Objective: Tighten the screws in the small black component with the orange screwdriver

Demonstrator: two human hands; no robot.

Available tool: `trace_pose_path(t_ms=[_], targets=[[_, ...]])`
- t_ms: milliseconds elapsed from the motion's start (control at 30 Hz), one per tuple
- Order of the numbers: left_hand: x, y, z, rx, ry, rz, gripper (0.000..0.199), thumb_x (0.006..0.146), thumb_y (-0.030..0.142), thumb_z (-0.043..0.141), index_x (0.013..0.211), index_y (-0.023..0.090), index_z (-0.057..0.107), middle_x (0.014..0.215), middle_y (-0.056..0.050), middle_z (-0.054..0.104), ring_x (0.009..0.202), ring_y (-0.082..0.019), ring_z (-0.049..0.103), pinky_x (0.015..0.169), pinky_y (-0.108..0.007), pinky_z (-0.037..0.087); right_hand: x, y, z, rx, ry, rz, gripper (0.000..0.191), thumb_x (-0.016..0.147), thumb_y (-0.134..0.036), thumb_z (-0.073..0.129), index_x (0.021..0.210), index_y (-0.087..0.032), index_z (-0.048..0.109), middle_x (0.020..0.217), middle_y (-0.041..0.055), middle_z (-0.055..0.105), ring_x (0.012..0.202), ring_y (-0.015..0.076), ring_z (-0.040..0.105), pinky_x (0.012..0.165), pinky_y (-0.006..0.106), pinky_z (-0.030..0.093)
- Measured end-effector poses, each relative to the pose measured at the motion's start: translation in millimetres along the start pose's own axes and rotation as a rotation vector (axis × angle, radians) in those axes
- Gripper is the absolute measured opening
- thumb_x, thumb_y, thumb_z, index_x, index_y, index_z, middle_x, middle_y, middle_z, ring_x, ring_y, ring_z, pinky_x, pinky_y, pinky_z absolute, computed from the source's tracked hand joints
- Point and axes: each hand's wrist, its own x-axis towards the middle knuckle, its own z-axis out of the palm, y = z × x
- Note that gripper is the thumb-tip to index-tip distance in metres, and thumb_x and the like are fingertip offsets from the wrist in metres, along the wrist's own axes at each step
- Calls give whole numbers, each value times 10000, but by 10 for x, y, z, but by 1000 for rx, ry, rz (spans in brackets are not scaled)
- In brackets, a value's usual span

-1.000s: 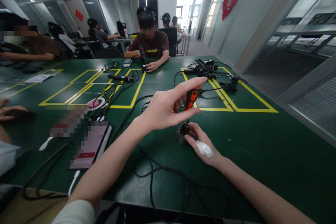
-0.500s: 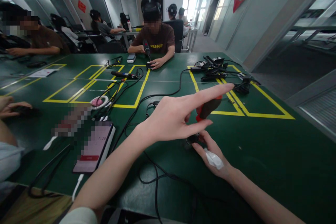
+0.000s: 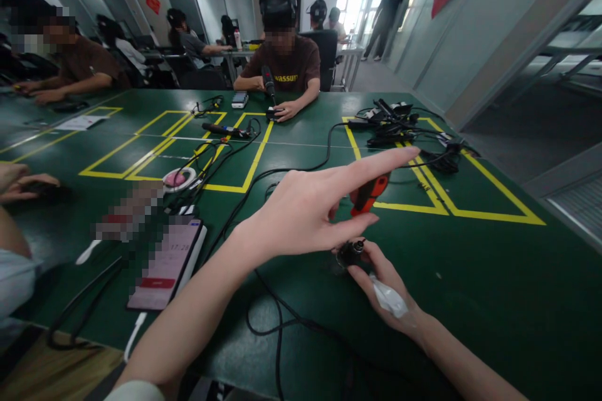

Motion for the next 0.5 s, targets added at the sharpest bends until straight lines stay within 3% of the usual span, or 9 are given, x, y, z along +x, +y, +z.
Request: trace_pose_path(t_ms=[100,267,500], targets=[[1,1,-4,8,18,11,690,906,243,709,1529,350,431,1385,-1,677,717,-126,687,579,-264,577,9,-6,7,21,-8,-24,282,968,-383,600,1220,-260,633,1149,95,743,1017,274,745,921,398,628],[-2,29,-27,-42,-3,8,755,887,118,614,1560,371,381,1528,9,573,700,-88,657,602,-244,587,29,-27,27,28,12,-38,281,972,-375,594,1223,-253,629,1149,92,742,996,263,753,915,403,633],[-13,-32,-20,-28,43,0,726,906,318,745,1545,375,406,1395,-10,660,654,-75,612,574,-224,563,44,-29,26,49,-7,-74,275,982,-332,591,1241,-241,611,1188,101,726,1061,262,741,977,426,609]])
